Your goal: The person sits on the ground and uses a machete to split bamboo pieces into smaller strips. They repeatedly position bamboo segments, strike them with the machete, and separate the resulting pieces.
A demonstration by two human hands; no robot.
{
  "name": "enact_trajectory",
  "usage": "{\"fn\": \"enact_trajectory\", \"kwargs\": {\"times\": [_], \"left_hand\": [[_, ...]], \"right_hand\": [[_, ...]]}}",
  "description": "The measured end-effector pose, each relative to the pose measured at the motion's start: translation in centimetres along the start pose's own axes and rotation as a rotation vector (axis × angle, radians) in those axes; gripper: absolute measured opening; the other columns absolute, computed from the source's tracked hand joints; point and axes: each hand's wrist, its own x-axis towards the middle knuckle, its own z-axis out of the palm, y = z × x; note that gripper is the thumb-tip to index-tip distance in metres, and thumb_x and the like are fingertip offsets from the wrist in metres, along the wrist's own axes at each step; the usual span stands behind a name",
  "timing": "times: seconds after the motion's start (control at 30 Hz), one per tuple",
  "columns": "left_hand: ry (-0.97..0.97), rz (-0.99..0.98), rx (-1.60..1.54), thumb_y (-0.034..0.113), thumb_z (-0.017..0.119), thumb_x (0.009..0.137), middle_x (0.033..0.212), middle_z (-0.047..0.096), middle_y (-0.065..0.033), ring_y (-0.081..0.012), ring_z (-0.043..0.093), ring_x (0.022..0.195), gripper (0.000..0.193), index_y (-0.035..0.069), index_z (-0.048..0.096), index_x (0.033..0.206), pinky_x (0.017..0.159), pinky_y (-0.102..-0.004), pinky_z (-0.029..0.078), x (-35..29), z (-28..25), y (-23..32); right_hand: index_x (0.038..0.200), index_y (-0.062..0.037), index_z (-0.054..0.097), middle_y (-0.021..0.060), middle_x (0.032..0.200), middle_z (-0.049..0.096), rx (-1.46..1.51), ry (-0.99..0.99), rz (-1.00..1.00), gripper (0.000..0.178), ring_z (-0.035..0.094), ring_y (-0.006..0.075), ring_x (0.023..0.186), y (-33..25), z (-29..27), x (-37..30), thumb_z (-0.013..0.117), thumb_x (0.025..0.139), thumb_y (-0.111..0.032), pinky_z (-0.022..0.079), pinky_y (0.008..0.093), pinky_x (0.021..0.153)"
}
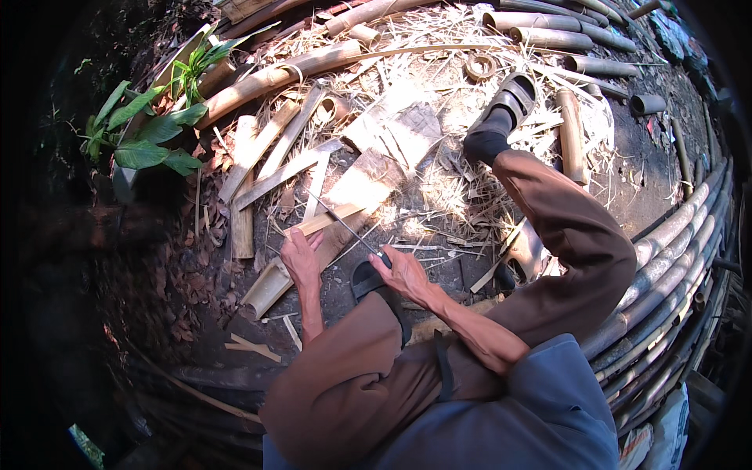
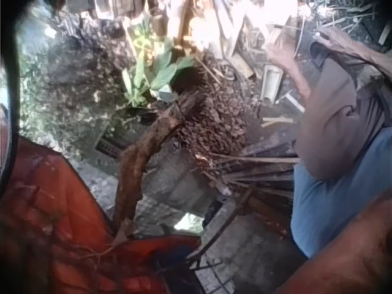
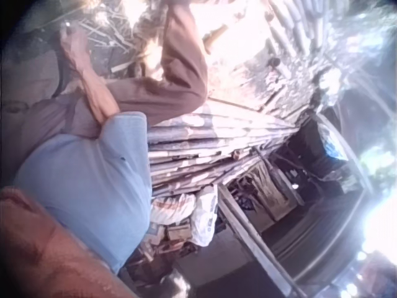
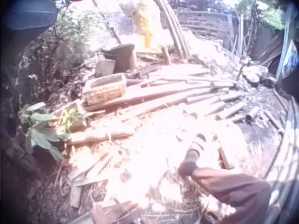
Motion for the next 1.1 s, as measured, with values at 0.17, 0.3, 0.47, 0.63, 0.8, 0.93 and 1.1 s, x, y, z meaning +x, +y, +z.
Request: {"fn": "enact_trajectory", "kwargs": {"times": [0.17,0.3,0.47,0.63,0.8,0.93,1.1], "left_hand": [[-0.037,-0.002,0.128,0.024,0.035,0.104,0.095,0.066,-0.0317,-0.0359,0.071,0.086,0.055,-0.027,0.055,0.103,0.075,-0.0365,0.063,-1.8,2.7,2.5],[-0.056,-0.002,0.1,0.024,0.033,0.104,0.099,0.063,-0.0334,-0.0382,0.07,0.09,0.054,-0.026,0.05,0.107,0.08,-0.0377,0.062,-1.2,2.1,1.6],[-0.018,0.11,0.174,0.023,0.034,0.104,0.092,0.067,-0.0319,-0.0338,0.072,0.085,0.053,-0.024,0.058,0.098,0.073,-0.0353,0.062,-2.1,3.3,2.2],[-0.016,0.105,0.162,0.02,0.035,0.103,0.089,0.068,-0.0292,-0.0328,0.072,0.083,0.049,-0.023,0.057,0.096,0.071,-0.0347,0.062,-2.3,2.9,1.7],[-0.076,0.085,0.223,0.018,0.035,0.103,0.093,0.065,-0.0294,-0.0324,0.071,0.084,0.047,-0.024,0.055,0.103,0.075,-0.0362,0.063,-1.9,2.6,2.9],[-0.028,0.092,0.223,0.022,0.037,0.104,0.088,0.068,-0.0281,-0.0315,0.072,0.083,0.049,-0.022,0.057,0.098,0.068,-0.0339,0.062,-2.2,2.7,2.3],[0.012,0.135,0.174,0.02,0.044,0.102,0.108,0.066,-0.0243,-0.0308,0.067,0.102,0.036,-0.01,0.057,0.118,0.086,-0.0372,0.055,-1.7,5.7,0.7]], "right_hand": [[0.094,-0.0028,0.056,0.024,0.068,0.062,0.03,0.153,-0.041,0.038,0.062,0.0473,0.068,2.2,-0.8,1.0,0.055,0.095,-0.041,0.047,0.0511,0.061],[0.095,-0.0015,0.056,0.0273,0.07,0.062,-0.046,0.035,-0.097,0.042,0.062,0.0487,0.071,0.2,-0.6,-0.8,0.053,0.096,-0.043,0.048,0.0534,0.064],[0.099,-0.0025,0.054,0.03,0.069,0.061,-0.051,0.122,0.032,0.04,0.061,0.051,0.072,2.9,-0.6,0.9,0.053,0.096,-0.042,0.047,0.0554,0.064],[0.097,-0.0027,0.054,0.0275,0.067,0.058,-0.019,0.136,-0.013,0.037,0.06,0.0492,0.068,5.9,0.4,0.3,0.055,0.095,-0.04,0.046,0.0538,0.062],[0.096,-0.002,0.053,0.0267,0.066,0.059,-0.06,0.155,-0.14,0.037,0.061,0.0486,0.068,5.2,0.9,-0.5,0.056,0.095,-0.039,0.046,0.0533,0.06],[0.097,-0.0031,0.052,0.029,0.068,0.059,-0.054,0.167,0.027,0.039,0.06,0.0502,0.071,4.7,0.2,0.7,0.053,0.096,-0.042,0.045,0.0551,0.063],[0.096,-0.0009,0.056,0.0283,0.067,0.058,-0.109,0.214,0.121,0.045,0.06,0.0489,0.069,8.4,-0.5,0.6,0.053,0.096,-0.046,0.045,0.0526,0.065]]}}
